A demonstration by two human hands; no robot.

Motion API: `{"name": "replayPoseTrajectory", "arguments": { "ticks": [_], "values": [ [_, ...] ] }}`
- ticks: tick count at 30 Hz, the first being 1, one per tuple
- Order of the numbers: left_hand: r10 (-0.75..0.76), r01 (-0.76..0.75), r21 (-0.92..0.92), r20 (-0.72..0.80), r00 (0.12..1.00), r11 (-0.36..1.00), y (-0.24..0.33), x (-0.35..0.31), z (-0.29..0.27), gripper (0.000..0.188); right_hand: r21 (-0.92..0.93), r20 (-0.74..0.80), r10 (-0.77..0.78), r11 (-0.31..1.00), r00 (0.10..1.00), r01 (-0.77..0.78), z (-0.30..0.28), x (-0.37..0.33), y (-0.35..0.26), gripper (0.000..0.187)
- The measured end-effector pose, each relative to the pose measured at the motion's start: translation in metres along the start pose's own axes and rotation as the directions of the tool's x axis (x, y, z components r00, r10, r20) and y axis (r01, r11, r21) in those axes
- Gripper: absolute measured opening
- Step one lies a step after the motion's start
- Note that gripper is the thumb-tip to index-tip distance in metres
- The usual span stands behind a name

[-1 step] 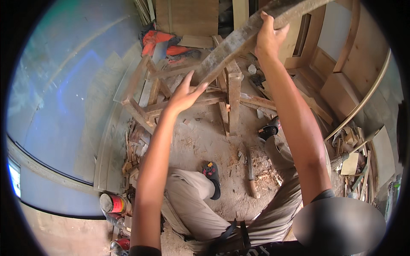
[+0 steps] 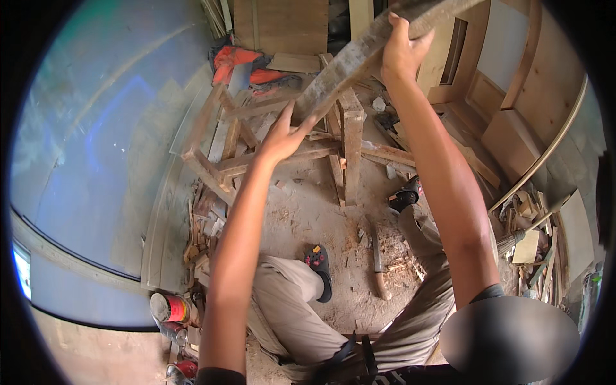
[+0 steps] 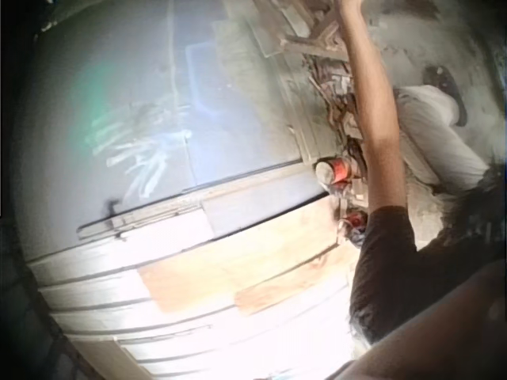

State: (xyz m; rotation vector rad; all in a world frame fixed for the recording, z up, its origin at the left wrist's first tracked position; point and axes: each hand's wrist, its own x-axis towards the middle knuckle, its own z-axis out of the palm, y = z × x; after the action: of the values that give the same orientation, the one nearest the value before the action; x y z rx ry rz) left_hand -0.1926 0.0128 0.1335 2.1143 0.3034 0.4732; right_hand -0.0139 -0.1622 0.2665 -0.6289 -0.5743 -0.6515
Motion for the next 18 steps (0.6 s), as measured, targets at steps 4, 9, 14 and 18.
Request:
{"name": "replayPoseTrajectory", "arguments": {
  "ticks": [4, 9, 14, 18],
  "values": [
    [0.305, -0.302, 0.053, -0.252, 0.918, 0.952, -0.03, 0.095, 0.018, 0.086, -0.218, 0.049, -0.055, 0.974, 0.997, 0.065, 0.032, 0.01, 0.017, 0.067],
    [0.054, -0.11, -0.277, -0.2, 0.978, 0.955, -0.039, 0.125, 0.05, 0.084, -0.238, 0.394, 0.11, 0.971, 0.913, -0.014, 0.006, -0.035, 0.069, 0.059],
    [-0.01, 0.029, -0.208, 0.092, 0.996, 0.978, -0.045, 0.126, 0.069, 0.097, -0.474, 0.388, 0.268, 0.878, 0.882, -0.058, -0.03, -0.068, 0.116, 0.064],
    [0.259, -0.245, -0.226, 0.032, 0.965, 0.943, -0.068, 0.131, 0.085, 0.09, -0.532, 0.325, 0.329, 0.839, 0.886, -0.116, -0.024, -0.073, 0.11, 0.063]
  ]
}}
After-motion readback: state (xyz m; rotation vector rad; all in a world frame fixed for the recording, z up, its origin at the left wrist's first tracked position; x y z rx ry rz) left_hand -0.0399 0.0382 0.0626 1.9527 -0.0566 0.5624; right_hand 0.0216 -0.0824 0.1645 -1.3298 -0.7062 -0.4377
